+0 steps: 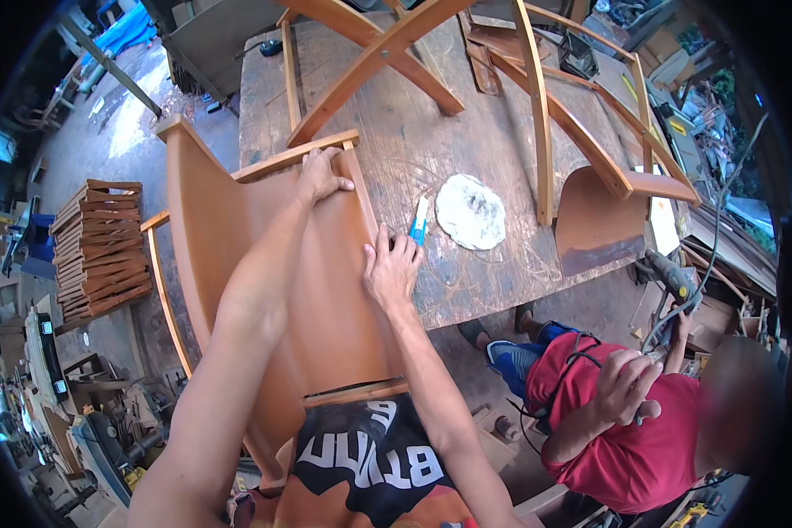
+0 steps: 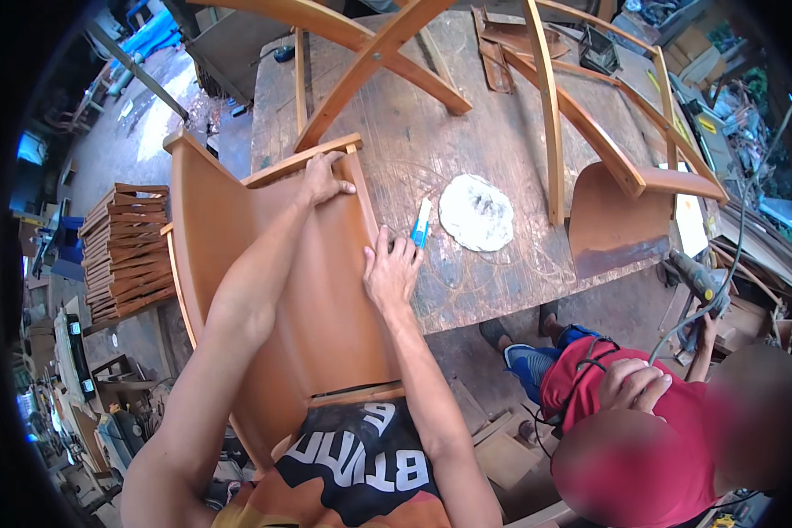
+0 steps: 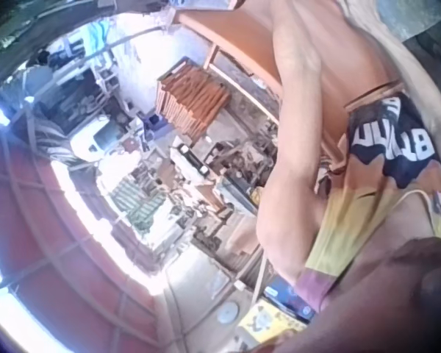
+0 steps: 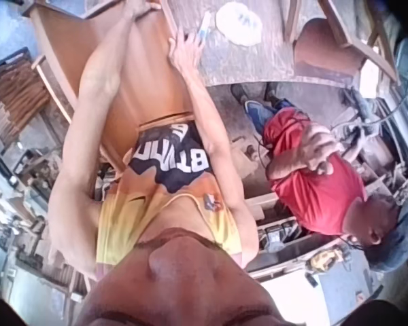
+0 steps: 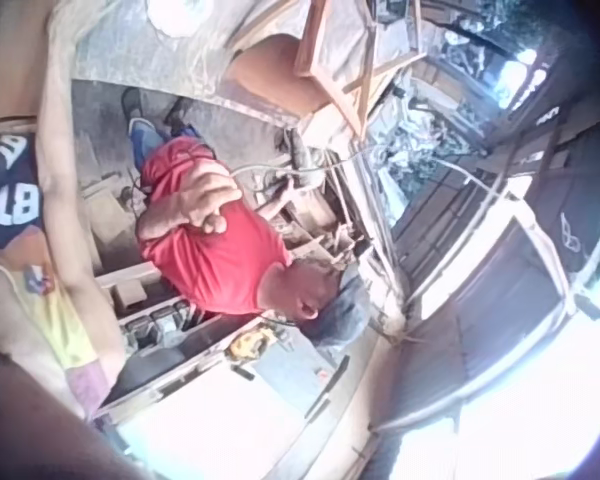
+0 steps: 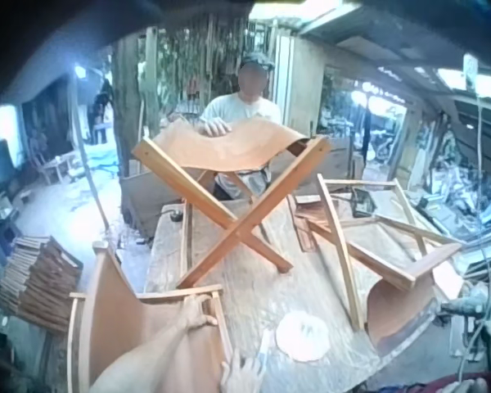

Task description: Assemble wood and leather components to build chairs.

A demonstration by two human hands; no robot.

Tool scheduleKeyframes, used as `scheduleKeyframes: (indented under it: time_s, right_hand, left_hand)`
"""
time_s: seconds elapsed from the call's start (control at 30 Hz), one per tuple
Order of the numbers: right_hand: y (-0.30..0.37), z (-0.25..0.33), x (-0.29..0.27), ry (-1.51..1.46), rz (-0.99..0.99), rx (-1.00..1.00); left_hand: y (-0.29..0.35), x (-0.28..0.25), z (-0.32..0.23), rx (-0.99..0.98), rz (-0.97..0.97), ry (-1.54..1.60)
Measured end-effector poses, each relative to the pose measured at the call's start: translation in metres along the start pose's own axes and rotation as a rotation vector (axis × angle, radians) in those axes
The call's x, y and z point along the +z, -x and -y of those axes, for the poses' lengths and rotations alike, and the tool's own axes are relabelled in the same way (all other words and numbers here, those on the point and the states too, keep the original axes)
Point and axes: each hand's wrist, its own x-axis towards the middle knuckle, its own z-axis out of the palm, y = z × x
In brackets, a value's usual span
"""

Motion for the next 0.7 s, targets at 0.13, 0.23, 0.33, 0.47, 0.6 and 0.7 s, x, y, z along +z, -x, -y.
scheduleKeyframes:
  time_s: [0.13,0.23,0.33,0.47,0.6,0.7]
  right_hand:
    - [0.0,0.0,0.001,-0.016,-0.053,0.004]
    - [0.001,-0.001,-0.002,-0.037,0.009,0.047]
    - [-0.002,0.002,-0.002,-0.033,-0.015,0.039]
    - [0.0,-0.002,-0.003,-0.077,-0.035,0.059]
    - [0.0,-0.002,-0.006,-0.103,-0.023,0.07]
    - [0.001,-0.005,-0.004,-0.109,-0.044,0.066]
  left_hand:
    - [-0.001,-0.001,-0.002,-0.008,0.009,-0.043]
    - [-0.007,-0.007,0.0,0.127,0.092,-0.098]
    - [-0.017,-0.013,0.001,-0.017,0.098,0.157]
    - [-0.022,-0.009,-0.012,0.09,0.078,-0.05]
    - [-0.018,0.004,0.001,0.085,-0.014,0.014]
    - [-0.013,0.016,0.006,-0.012,-0.117,0.289]
